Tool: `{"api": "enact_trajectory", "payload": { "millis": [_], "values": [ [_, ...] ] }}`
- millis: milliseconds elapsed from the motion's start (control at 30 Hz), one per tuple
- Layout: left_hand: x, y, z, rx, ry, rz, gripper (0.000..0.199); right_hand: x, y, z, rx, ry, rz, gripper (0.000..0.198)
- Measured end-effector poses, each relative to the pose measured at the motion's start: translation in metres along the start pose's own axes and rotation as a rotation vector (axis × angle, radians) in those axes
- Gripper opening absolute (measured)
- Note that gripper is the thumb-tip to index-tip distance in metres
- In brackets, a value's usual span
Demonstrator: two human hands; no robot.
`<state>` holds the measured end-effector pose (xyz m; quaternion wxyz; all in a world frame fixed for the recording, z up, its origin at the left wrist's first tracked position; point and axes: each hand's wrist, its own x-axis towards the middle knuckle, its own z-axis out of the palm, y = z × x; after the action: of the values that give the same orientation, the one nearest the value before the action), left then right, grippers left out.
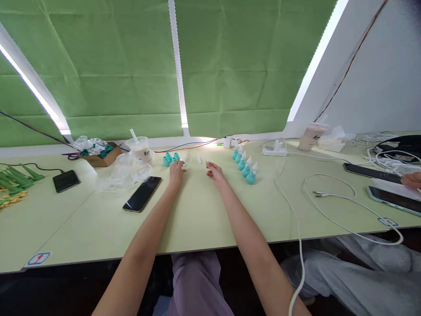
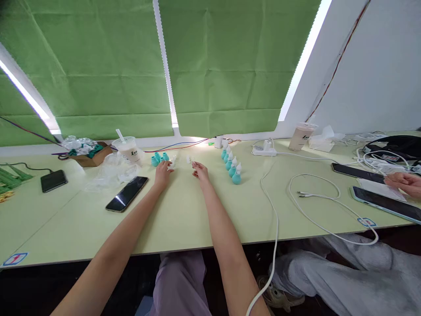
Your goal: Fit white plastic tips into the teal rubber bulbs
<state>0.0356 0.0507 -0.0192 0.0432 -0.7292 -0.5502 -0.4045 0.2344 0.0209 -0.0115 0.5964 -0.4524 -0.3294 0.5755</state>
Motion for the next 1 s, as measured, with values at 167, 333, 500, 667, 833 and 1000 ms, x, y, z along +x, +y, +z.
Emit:
{"api": "enact_trajectory", "payload": {
  "millis": [167, 333, 500, 667, 833, 1000],
  "values": [
    [-0.008, 0.006, -0.016, -0.19, -0.105, -0.064, 0.013, -0.002, 0.0, 0.0, -0.019, -0.035, -0.022, 0.021],
    [-0.024, 0.015, -0.032, -0.318, -0.203, -0.036, 0.015, -0.009, 0.001, 0.003, -0.136, -0.12, -0.069, 0.024],
    [-0.034, 0.019, -0.029, -0.525, -0.274, -0.161, 0.044, -0.016, 0.004, 0.007, -0.309, -0.268, -0.114, 0.025],
    [-0.031, 0.014, -0.022, -0.531, -0.306, -0.237, 0.033, -0.016, 0.007, 0.008, -0.372, -0.305, -0.141, 0.023],
    [-0.032, 0.012, -0.023, -0.448, -0.359, -0.177, 0.026, -0.014, 0.01, 0.009, -0.469, -0.3, -0.158, 0.021],
    [-0.033, 0.009, -0.02, -0.502, -0.387, -0.213, 0.032, -0.01, 0.007, 0.0, -0.858, -0.062, -0.286, 0.018]
  ]
}}
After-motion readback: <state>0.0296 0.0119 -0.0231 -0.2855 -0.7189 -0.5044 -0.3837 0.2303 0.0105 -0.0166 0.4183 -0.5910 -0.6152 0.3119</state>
